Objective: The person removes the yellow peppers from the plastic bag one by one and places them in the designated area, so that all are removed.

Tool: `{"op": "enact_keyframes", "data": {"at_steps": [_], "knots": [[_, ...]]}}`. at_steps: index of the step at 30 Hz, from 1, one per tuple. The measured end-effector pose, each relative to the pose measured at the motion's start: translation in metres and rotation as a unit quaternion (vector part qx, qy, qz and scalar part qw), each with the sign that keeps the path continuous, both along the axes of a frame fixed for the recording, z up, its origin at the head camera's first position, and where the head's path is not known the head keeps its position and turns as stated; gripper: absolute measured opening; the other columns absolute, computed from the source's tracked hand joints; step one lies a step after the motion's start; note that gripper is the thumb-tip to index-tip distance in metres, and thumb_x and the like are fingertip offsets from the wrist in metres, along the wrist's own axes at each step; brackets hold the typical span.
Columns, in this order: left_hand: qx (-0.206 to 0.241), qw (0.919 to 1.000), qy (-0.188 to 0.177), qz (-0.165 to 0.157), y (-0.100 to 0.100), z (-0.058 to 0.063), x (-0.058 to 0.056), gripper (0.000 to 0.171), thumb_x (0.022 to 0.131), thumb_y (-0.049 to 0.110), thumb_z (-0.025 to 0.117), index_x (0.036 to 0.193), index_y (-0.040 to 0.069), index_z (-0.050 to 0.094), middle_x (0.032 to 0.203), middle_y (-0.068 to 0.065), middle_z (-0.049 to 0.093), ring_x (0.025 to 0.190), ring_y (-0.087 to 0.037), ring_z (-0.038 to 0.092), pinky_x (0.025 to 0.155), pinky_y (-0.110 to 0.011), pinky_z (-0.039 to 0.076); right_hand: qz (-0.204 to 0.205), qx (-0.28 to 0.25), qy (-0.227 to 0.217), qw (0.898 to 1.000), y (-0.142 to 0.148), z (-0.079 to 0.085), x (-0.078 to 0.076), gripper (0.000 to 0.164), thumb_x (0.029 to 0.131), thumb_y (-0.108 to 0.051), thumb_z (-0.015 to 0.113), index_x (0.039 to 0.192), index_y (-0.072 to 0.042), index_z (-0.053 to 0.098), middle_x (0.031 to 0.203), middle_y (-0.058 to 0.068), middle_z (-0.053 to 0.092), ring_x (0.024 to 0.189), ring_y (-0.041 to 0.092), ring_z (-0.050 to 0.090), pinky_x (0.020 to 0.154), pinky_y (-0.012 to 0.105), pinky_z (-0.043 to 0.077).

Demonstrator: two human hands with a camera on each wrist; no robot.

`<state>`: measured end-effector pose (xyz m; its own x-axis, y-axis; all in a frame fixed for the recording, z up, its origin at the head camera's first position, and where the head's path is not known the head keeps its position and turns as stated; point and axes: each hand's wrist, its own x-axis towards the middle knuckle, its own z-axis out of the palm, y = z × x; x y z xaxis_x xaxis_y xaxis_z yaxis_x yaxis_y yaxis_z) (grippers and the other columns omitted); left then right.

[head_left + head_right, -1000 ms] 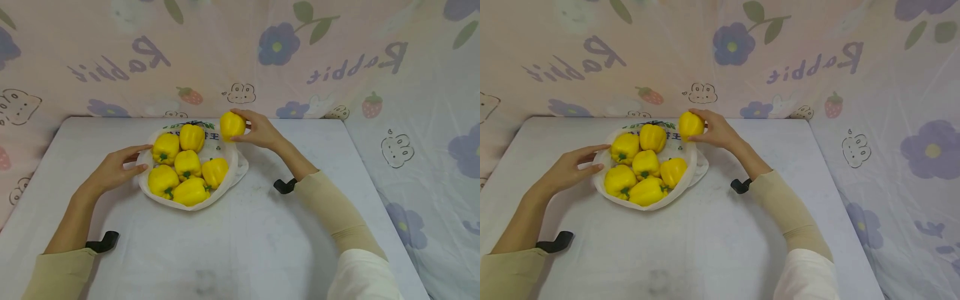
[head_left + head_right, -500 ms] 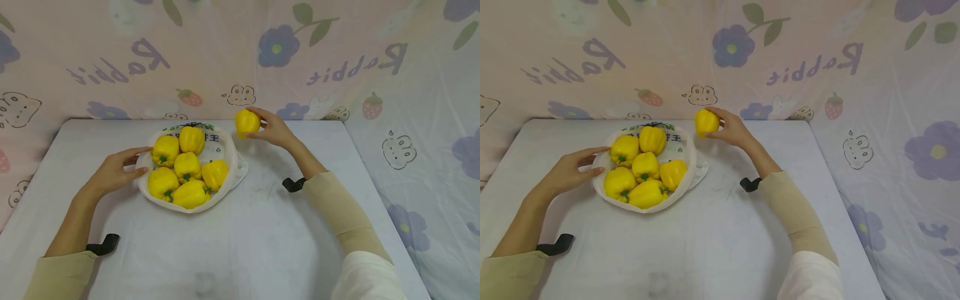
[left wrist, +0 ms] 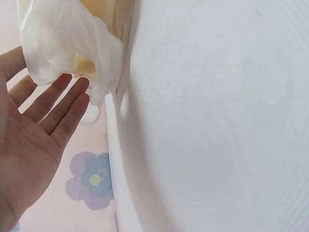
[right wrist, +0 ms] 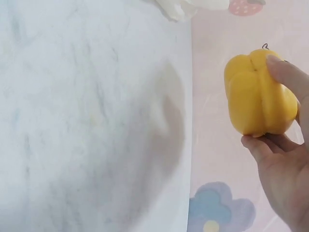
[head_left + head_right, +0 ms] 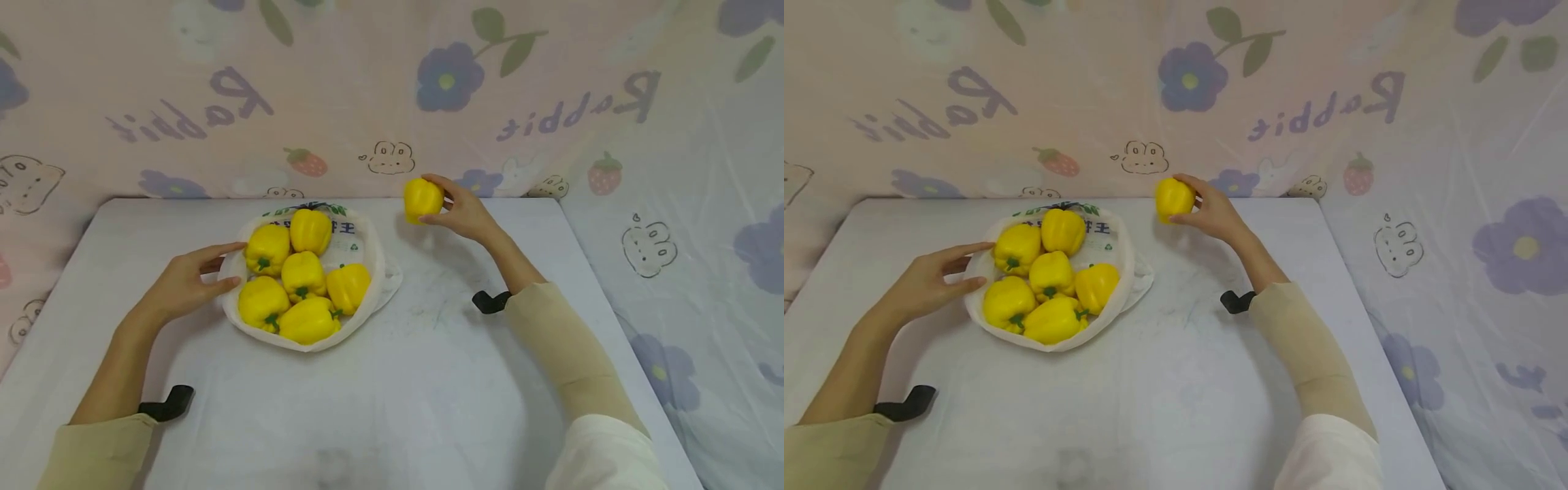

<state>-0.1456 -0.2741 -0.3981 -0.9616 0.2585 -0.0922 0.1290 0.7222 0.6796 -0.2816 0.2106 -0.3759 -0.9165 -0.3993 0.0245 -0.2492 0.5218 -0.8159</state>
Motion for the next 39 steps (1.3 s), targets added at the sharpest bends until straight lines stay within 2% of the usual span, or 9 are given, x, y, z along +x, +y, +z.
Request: {"op": "enact_keyframes", "data": {"at_steps": [2, 5, 9, 16, 19, 22, 30, 34, 39], "knots": [[-0.002, 1.0, -0.005, 0.001, 0.001, 0.0, -0.001, 0.064, 0.094, 0.037, 0.069, 0.15, 0.018, 0.045, 0.152, -0.024, 0.04, 0.125, -0.052, 0.049, 0.101, -0.066, 0.041, -0.007, 0.006, -0.001, 1.0, 0.004, -0.001, 0.001, 0.081, 0.083, -0.02, 0.082, 0.152, -0.021, 0.04, 0.158, 0.002, 0.034, 0.141, 0.024, 0.04, 0.113, 0.036, 0.039], [0.0, 1.0, -0.008, 0.001, 0.002, 0.0, -0.003, 0.064, 0.094, 0.036, 0.069, 0.15, 0.017, 0.045, 0.152, -0.025, 0.04, 0.126, -0.052, 0.049, 0.102, -0.065, 0.04, -0.012, 0.01, -0.01, 1.0, 0.002, 0.01, 0.011, 0.079, 0.085, -0.014, 0.08, 0.153, -0.015, 0.039, 0.159, 0.007, 0.033, 0.142, 0.027, 0.038, 0.114, 0.039, 0.037], [0.012, 0.9999, -0.005, 0.005, -0.001, -0.002, 0.0, 0.062, 0.094, 0.033, 0.07, 0.149, 0.017, 0.046, 0.152, -0.024, 0.04, 0.126, -0.051, 0.049, 0.104, -0.064, 0.04, -0.009, 0.012, -0.024, 1.0, -0.002, 0.021, 0.017, 0.077, 0.086, -0.006, 0.077, 0.153, -0.006, 0.037, 0.159, 0.013, 0.032, 0.143, 0.033, 0.036, 0.114, 0.041, 0.037], [0.024, 0.9997, 0.002, 0.001, -0.001, -0.003, 0.001, 0.062, 0.094, 0.031, 0.07, 0.149, 0.016, 0.046, 0.151, -0.025, 0.04, 0.126, -0.052, 0.048, 0.103, -0.066, 0.039, -0.032, 0.011, -0.028, 0.999, 0.019, -0.018, -0.012, 0.079, 0.083, -0.021, 0.082, 0.151, -0.023, 0.043, 0.157, 0.002, 0.036, 0.138, 0.028, 0.042, 0.112, 0.041, 0.039], [0.021, 0.9998, -0.003, 0.0, 0.0, -0.002, 0.001, 0.064, 0.094, 0.033, 0.07, 0.15, 0.015, 0.045, 0.152, -0.026, 0.039, 0.126, -0.053, 0.047, 0.103, -0.066, 0.039, -0.046, 0.022, -0.021, 0.998, 0.024, -0.027, -0.016, 0.078, 0.082, -0.028, 0.083, 0.15, -0.029, 0.045, 0.155, -0.001, 0.04, 0.135, 0.027, 0.047, 0.11, 0.042, 0.042], [0.014, 0.9998, -0.01, 0.004, 0.0, -0.002, 0.0, 0.065, 0.094, 0.034, 0.069, 0.151, 0.015, 0.044, 0.153, -0.026, 0.038, 0.127, -0.053, 0.047, 0.104, -0.066, 0.038, -0.046, 0.015, -0.016, 0.999, 0.028, -0.033, -0.019, 0.078, 0.082, -0.027, 0.084, 0.15, -0.028, 0.045, 0.155, 0.0, 0.041, 0.135, 0.027, 0.046, 0.11, 0.042, 0.042], [0.021, 0.9995, -0.024, 0.005, 0.0, -0.004, 0.002, 0.066, 0.094, 0.035, 0.07, 0.151, 0.015, 0.044, 0.153, -0.025, 0.037, 0.129, -0.052, 0.046, 0.105, -0.064, 0.038, -0.031, -0.009, -0.046, 0.998, 0.03, -0.038, -0.024, 0.081, 0.083, -0.01, 0.081, 0.153, -0.018, 0.041, 0.159, 0.003, 0.034, 0.141, 0.027, 0.037, 0.115, 0.042, 0.035], [0.022, 0.9996, -0.02, 0.002, -0.001, -0.004, 0.003, 0.064, 0.094, 0.033, 0.07, 0.15, 0.016, 0.045, 0.153, -0.025, 0.038, 0.127, -0.053, 0.047, 0.104, -0.065, 0.04, -0.021, -0.038, -0.067, 0.997, 0.026, -0.032, -0.02, 0.082, 0.083, -0.003, 0.079, 0.154, -0.01, 0.037, 0.159, 0.011, 0.033, 0.142, 0.032, 0.035, 0.117, 0.046, 0.032], [0.019, 0.9996, -0.02, 0.004, -0.005, -0.001, 0.001, 0.064, 0.094, 0.034, 0.069, 0.15, 0.017, 0.045, 0.153, -0.025, 0.037, 0.127, -0.052, 0.047, 0.103, -0.065, 0.04, -0.024, -0.063, -0.082, 0.994, 0.02, -0.025, -0.017, 0.081, 0.084, 0.0, 0.077, 0.154, -0.007, 0.036, 0.158, 0.013, 0.032, 0.143, 0.032, 0.035, 0.116, 0.044, 0.033]]}}
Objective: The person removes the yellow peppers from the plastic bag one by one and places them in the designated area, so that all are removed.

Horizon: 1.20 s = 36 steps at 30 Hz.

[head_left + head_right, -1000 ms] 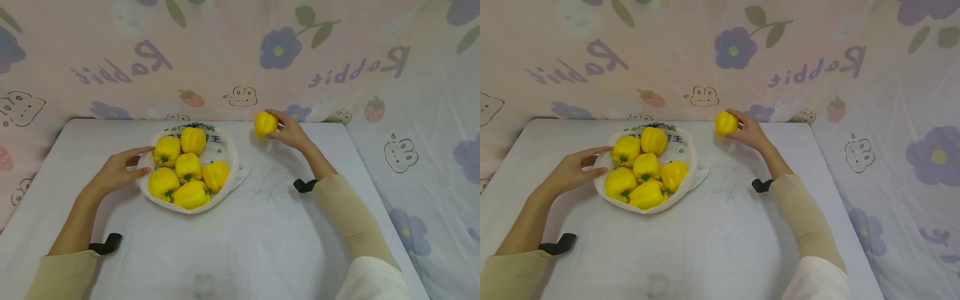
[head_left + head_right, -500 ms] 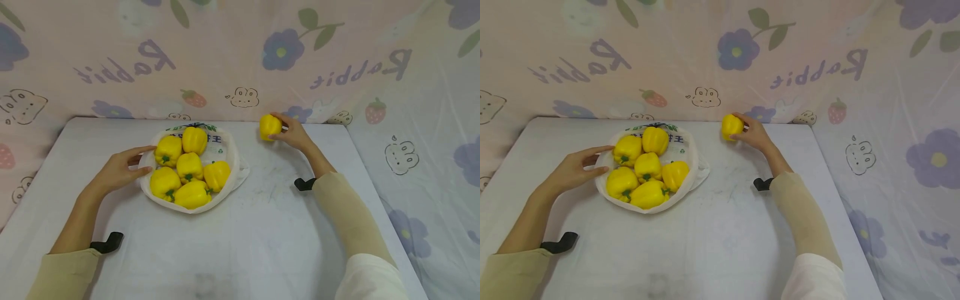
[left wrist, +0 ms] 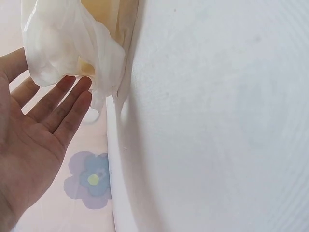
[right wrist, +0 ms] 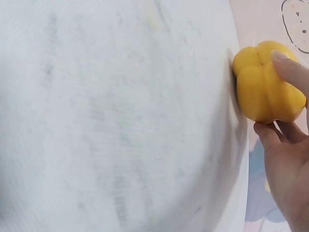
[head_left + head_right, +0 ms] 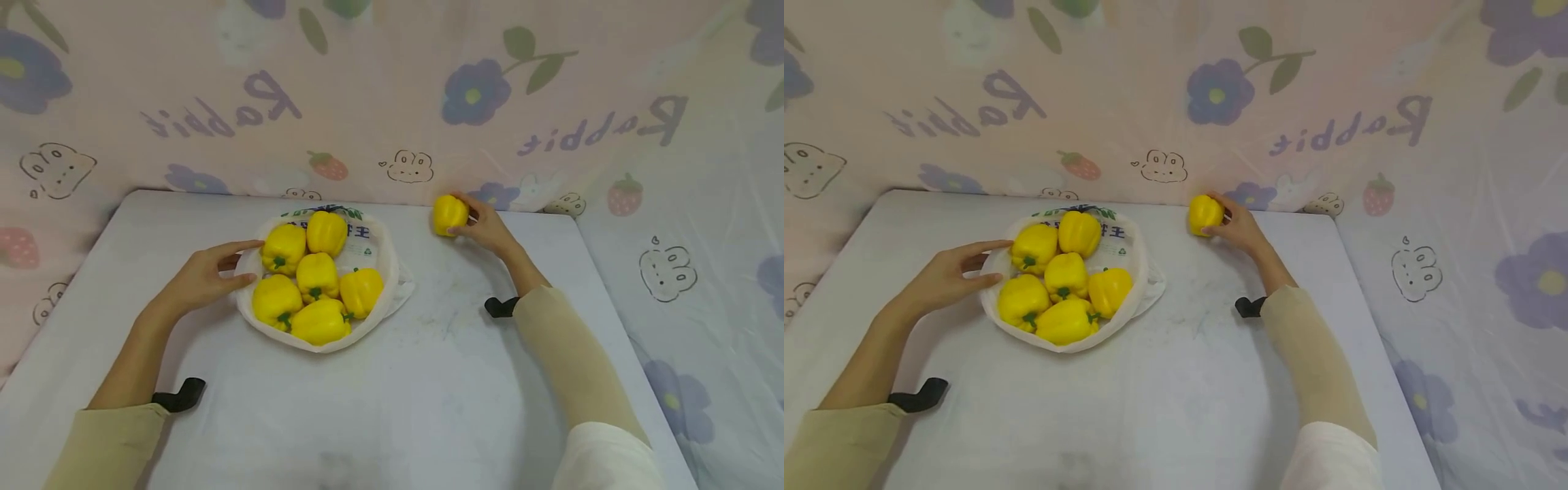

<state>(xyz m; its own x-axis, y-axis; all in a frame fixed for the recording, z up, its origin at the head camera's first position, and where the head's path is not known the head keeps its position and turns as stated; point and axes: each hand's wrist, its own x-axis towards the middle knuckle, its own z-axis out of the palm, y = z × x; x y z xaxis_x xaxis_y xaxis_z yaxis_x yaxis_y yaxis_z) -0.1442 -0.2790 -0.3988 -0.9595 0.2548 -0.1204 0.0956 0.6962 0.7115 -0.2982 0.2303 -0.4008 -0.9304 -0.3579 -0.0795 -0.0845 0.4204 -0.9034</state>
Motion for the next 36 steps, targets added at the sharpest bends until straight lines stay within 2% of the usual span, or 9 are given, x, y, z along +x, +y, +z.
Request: {"op": "enact_keyframes", "data": {"at_steps": [5, 12, 19, 22, 27, 33, 36], "knots": [[-0.006, 0.9999, -0.009, -0.001, 0.0, -0.001, -0.002, 0.064, 0.095, 0.036, 0.068, 0.151, 0.017, 0.044, 0.154, -0.025, 0.037, 0.127, -0.052, 0.047, 0.103, -0.065, 0.04, 0.004, -0.015, -0.008, 1.0, 0.002, -0.001, 0.003, 0.082, 0.086, 0.002, 0.074, 0.155, -0.007, 0.032, 0.16, 0.013, 0.028, 0.144, 0.032, 0.031, 0.118, 0.044, 0.029], [0.0, 0.9998, -0.017, 0.005, 0.001, -0.001, -0.001, 0.065, 0.095, 0.035, 0.069, 0.151, 0.017, 0.043, 0.154, -0.025, 0.036, 0.128, -0.052, 0.046, 0.103, -0.066, 0.039, 0.015, -0.004, -0.011, 1.0, 0.002, 0.001, 0.003, 0.087, 0.085, 0.003, 0.073, 0.157, -0.008, 0.027, 0.161, 0.015, 0.025, 0.142, 0.037, 0.034, 0.118, 0.047, 0.029], [0.001, 0.9998, -0.019, 0.01, 0.001, -0.003, -0.002, 0.065, 0.094, 0.035, 0.069, 0.152, 0.018, 0.043, 0.154, -0.025, 0.036, 0.13, -0.053, 0.044, 0.104, -0.065, 0.039, -0.019, 0.0, -0.006, 1.0, 0.0, 0.006, 0.003, 0.083, 0.086, 0.0, 0.074, 0.156, -0.007, 0.029, 0.161, 0.014, 0.027, 0.144, 0.035, 0.031, 0.119, 0.044, 0.028], [0.002, 0.9998, -0.018, 0.009, 0.002, -0.004, -0.004, 0.065, 0.095, 0.035, 0.068, 0.152, 0.017, 0.042, 0.155, -0.025, 0.035, 0.131, -0.053, 0.043, 0.105, -0.065, 0.038, -0.026, -0.006, 0.014, 1.0, 0.0, 0.009, 0.004, 0.077, 0.087, 0.0, 0.073, 0.153, -0.002, 0.033, 0.159, 0.016, 0.03, 0.145, 0.033, 0.031, 0.12, 0.044, 0.026], [0.0, 0.9999, -0.014, 0.003, 0.002, -0.004, -0.006, 0.066, 0.095, 0.036, 0.068, 0.152, 0.017, 0.041, 0.154, -0.025, 0.035, 0.129, -0.053, 0.044, 0.104, -0.066, 0.038, -0.041, -0.006, 0.049, 0.998, 0.001, 0.011, 0.004, 0.068, 0.088, -0.002, 0.073, 0.149, -0.001, 0.043, 0.156, 0.014, 0.038, 0.145, 0.028, 0.034, 0.119, 0.041, 0.027], [-0.005, 0.9999, -0.011, -0.002, 0.001, -0.002, -0.004, 0.065, 0.096, 0.035, 0.067, 0.152, 0.015, 0.042, 0.154, -0.026, 0.036, 0.128, -0.053, 0.045, 0.104, -0.066, 0.038, -0.036, -0.044, 0.117, 0.992, -0.004, 0.018, 0.012, 0.058, 0.088, 0.003, 0.071, 0.141, 0.006, 0.049, 0.148, 0.021, 0.046, 0.139, 0.036, 0.039, 0.117, 0.044, 0.032], [-0.01, 0.9999, -0.01, -0.006, 0.003, -0.002, -0.006, 0.065, 0.096, 0.035, 0.067, 0.152, 0.015, 0.041, 0.154, -0.027, 0.035, 0.128, -0.054, 0.045, 0.103, -0.067, 0.038, -0.031, -0.059, 0.136, 0.988, -0.006, 0.027, 0.02, 0.055, 0.087, 0.007, 0.07, 0.138, 0.01, 0.05, 0.144, 0.025, 0.048, 0.136, 0.041, 0.041, 0.115, 0.047, 0.033]]}}
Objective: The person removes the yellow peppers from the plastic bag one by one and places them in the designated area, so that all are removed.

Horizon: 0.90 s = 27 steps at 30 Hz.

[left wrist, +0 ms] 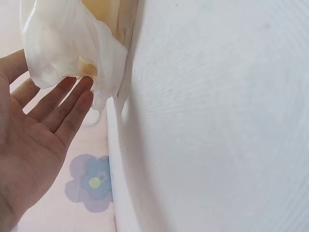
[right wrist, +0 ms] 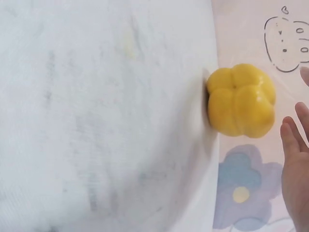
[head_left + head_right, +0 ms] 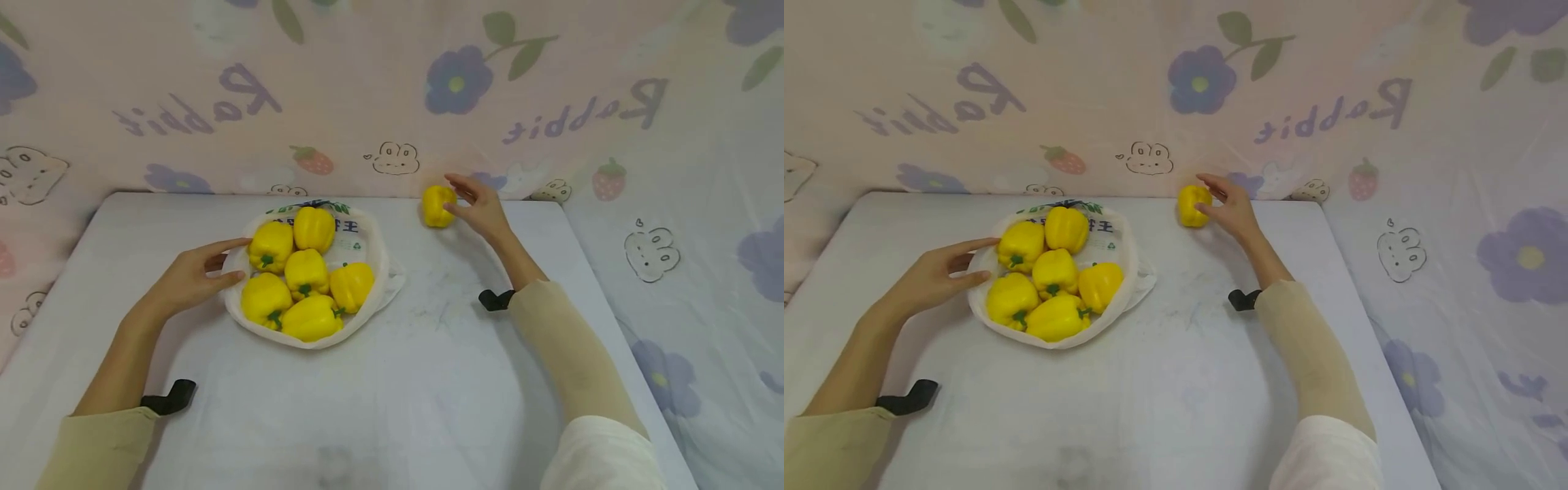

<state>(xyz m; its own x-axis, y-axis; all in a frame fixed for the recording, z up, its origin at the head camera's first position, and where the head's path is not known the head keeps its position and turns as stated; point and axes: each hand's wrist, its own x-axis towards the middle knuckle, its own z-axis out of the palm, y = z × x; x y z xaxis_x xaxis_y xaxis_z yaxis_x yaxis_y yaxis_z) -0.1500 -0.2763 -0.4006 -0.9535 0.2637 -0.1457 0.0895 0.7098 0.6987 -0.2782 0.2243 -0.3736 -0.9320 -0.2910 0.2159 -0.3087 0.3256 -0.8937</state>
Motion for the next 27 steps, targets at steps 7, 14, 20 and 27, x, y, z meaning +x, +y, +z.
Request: {"op": "enact_keyframes", "data": {"at_steps": [7, 14, 20, 27], "knots": [[-0.009, 0.9998, -0.017, 0.008, -0.001, 0.001, 0.001, 0.068, 0.095, 0.041, 0.066, 0.154, 0.017, 0.039, 0.154, -0.027, 0.034, 0.129, -0.055, 0.043, 0.103, -0.068, 0.037, 0.014, 0.003, 0.02, 1.0, -0.008, 0.008, 0.01, 0.052, 0.087, 0.007, 0.071, 0.136, 0.009, 0.053, 0.141, 0.026, 0.052, 0.132, 0.038, 0.047, 0.113, 0.048, 0.036], [0.0, 0.9999, -0.016, 0.007, 0.001, 0.003, 0.001, 0.066, 0.095, 0.037, 0.067, 0.152, 0.016, 0.042, 0.155, -0.025, 0.035, 0.13, -0.053, 0.043, 0.104, -0.066, 0.038, 0.043, -0.011, 0.027, 0.999, -0.012, 0.006, 0.017, 0.05, 0.086, 0.008, 0.071, 0.133, 0.011, 0.054, 0.138, 0.029, 0.053, 0.128, 0.042, 0.049, 0.111, 0.051, 0.038], [0.006, 0.9999, -0.008, 0.0, 0.001, 0.004, 0.002, 0.065, 0.095, 0.033, 0.068, 0.152, 0.015, 0.041, 0.155, -0.024, 0.034, 0.13, -0.054, 0.043, 0.105, -0.067, 0.037, 0.06, -0.024, 0.031, 0.997, -0.016, -0.008, 0.015, 0.052, 0.084, 0.008, 0.074, 0.133, 0.008, 0.056, 0.135, 0.031, 0.054, 0.126, 0.042, 0.051, 0.111, 0.048, 0.04], [0.011, 0.9999, -0.005, 0.007, 0.002, 0.002, 0.002, 0.063, 0.095, 0.029, 0.069, 0.151, 0.016, 0.043, 0.155, -0.022, 0.035, 0.131, -0.052, 0.041, 0.106, -0.066, 0.035, 0.067, -0.015, 0.037, 0.997, -0.023, -0.012, 0.025, 0.051, 0.085, 0.001, 0.076, 0.133, 0.001, 0.06, 0.133, 0.021, 0.059, 0.122, 0.03, 0.058, 0.107, 0.042, 0.045]]}}
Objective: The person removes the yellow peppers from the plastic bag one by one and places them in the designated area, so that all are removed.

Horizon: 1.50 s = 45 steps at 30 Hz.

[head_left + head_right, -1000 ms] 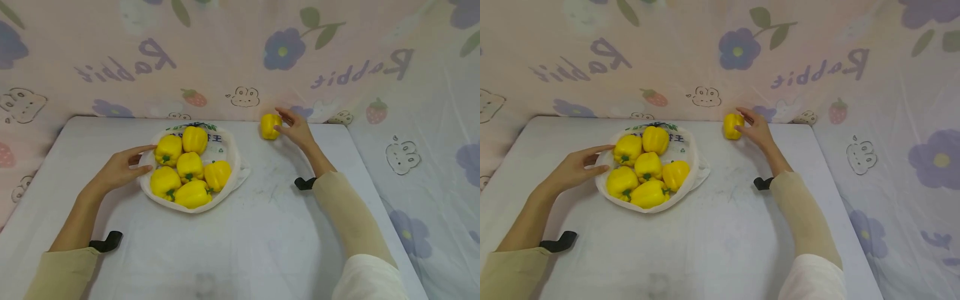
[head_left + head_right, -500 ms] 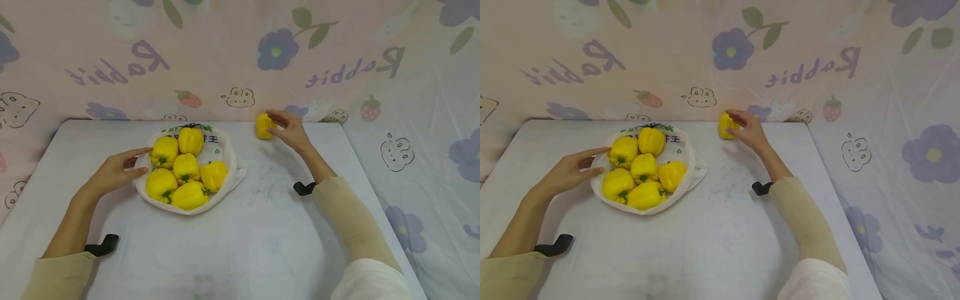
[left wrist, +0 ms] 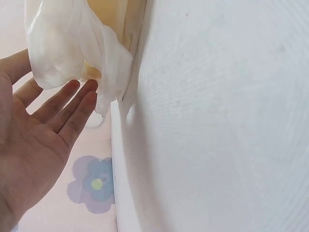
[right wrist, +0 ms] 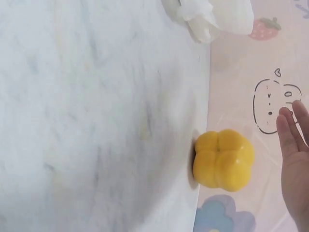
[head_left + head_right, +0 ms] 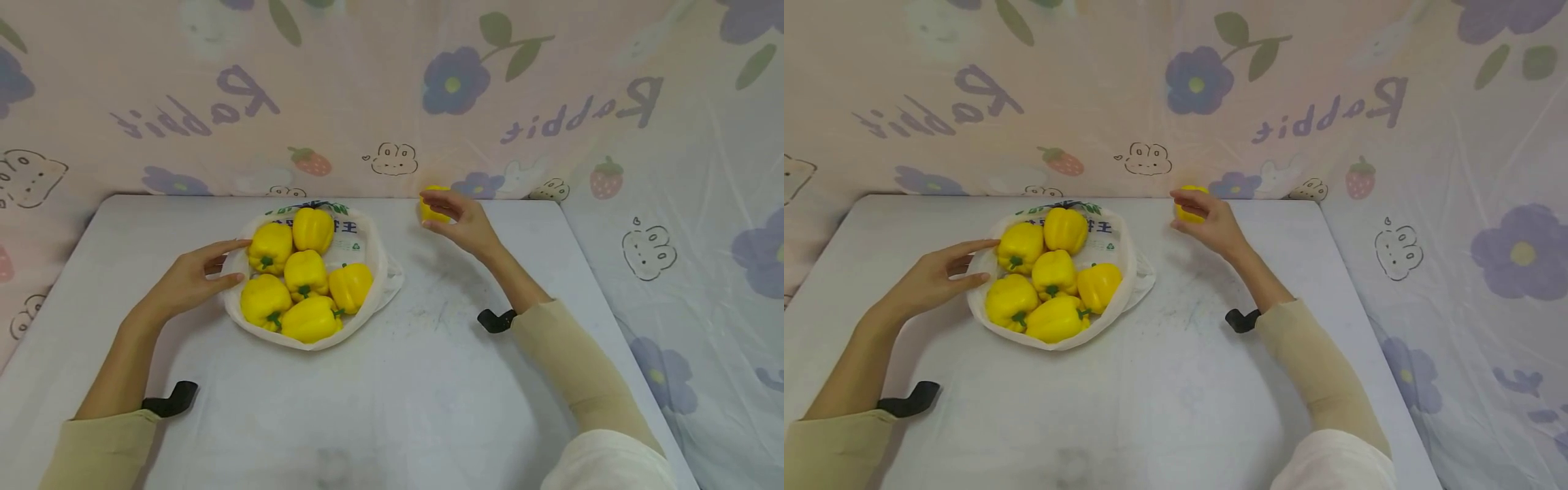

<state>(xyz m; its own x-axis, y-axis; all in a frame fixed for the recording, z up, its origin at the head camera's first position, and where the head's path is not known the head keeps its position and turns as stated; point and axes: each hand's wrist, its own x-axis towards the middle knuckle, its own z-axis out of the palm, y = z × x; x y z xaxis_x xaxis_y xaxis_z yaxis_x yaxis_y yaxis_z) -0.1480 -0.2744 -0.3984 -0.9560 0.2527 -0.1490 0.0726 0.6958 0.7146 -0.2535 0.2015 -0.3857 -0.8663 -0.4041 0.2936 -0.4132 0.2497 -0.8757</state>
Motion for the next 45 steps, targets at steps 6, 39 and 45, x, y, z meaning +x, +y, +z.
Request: {"op": "enact_keyframes", "data": {"at_steps": [6, 39, 45], "knots": [[0.006, 1.0, -0.004, 0.004, 0.0, -0.001, 0.0, 0.062, 0.095, 0.032, 0.068, 0.151, 0.018, 0.044, 0.155, -0.022, 0.035, 0.132, -0.052, 0.041, 0.107, -0.066, 0.035, 0.019, -0.008, -0.005, 1.0, -0.008, 0.005, 0.015, 0.052, 0.084, 0.01, 0.073, 0.133, 0.007, 0.057, 0.134, 0.021, 0.059, 0.122, 0.036, 0.058, 0.106, 0.049, 0.044], [0.015, 0.9998, 0.006, -0.009, -0.001, -0.001, 0.0, 0.066, 0.095, 0.033, 0.068, 0.153, 0.017, 0.041, 0.156, -0.024, 0.034, 0.131, -0.054, 0.04, 0.105, -0.068, 0.035, 0.134, 0.003, 0.022, 0.991, -0.052, 0.013, 0.065, 0.04, 0.085, 0.011, 0.07, 0.123, 0.016, 0.058, 0.124, 0.033, 0.059, 0.11, 0.05, 0.058, 0.094, 0.062, 0.049], [0.021, 0.9997, 0.003, -0.01, -0.001, -0.001, 0.001, 0.065, 0.095, 0.033, 0.068, 0.153, 0.017, 0.041, 0.156, -0.024, 0.034, 0.131, -0.055, 0.041, 0.105, -0.068, 0.035, 0.147, 0.024, 0.038, 0.988, -0.057, -0.006, 0.061, 0.043, 0.084, 0.008, 0.074, 0.125, 0.01, 0.061, 0.123, 0.028, 0.063, 0.109, 0.044, 0.061, 0.093, 0.057, 0.052]]}}
